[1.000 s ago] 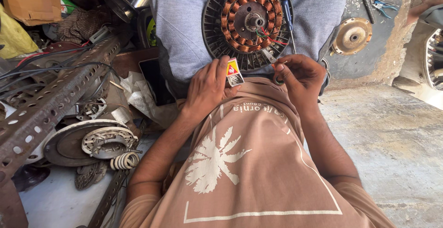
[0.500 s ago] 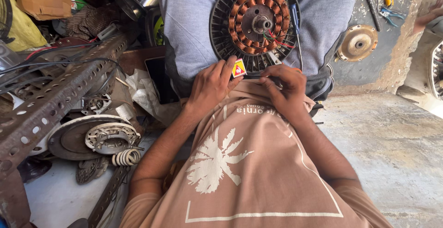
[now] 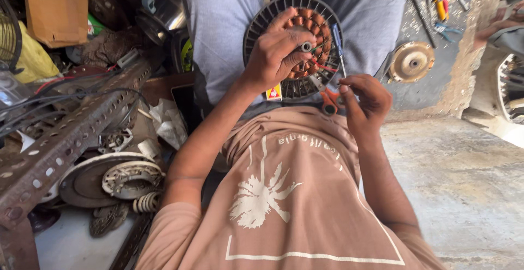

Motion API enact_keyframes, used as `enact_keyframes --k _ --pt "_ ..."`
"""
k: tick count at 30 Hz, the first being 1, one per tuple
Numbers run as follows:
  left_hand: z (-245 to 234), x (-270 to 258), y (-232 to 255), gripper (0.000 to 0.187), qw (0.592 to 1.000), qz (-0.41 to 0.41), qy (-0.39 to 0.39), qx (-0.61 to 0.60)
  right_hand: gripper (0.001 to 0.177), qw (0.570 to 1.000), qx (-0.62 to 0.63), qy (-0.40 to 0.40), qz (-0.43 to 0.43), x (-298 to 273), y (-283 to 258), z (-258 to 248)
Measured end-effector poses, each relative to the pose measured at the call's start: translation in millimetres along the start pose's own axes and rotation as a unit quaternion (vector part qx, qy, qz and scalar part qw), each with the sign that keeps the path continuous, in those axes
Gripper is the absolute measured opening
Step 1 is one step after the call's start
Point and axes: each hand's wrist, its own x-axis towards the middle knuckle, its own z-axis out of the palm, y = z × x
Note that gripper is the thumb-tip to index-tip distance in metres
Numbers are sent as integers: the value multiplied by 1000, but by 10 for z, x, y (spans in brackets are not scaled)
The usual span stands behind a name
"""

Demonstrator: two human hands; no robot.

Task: The person sits on the floor and works on a motor stator, using pliers to adjust copper windings and a screwdriver to manipulate internal components. They also use a match to heat a specific area of the windings.

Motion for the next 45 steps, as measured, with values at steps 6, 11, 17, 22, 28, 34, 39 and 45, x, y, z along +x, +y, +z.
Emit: enact_keyframes --k 6,11,17,22,28,34,39,45 --pt "60 127 90 35 961 -148 28 -233 4 990 114 78 -2 119 138 -138" --pt "1 317 -186 27 765 -356 55 -534 13 949 278 109 -102 682 160 150" --pt "33 384 -679 32 695 -439 48 -567 11 955 297 22 1 1239 -49 523" --pt "-90 332 -829 50 712 -440 64 -543 6 959 282 16 33 1366 -86 707" --pt "-319 102 -601 56 745 -405 96 -522 6 975 217 32 41 1377 -7 779" --pt "-345 -347 -41 46 943 -257 197 -73 6 971 232 38 51 1342 6 707" --pt "-153 -551 167 37 950 -69 165 257 5 960 268 67 40 1322 4 691" --pt "-14 -583 153 23 924 -65 189 325 6 948 313 52 18 1188 10 637"
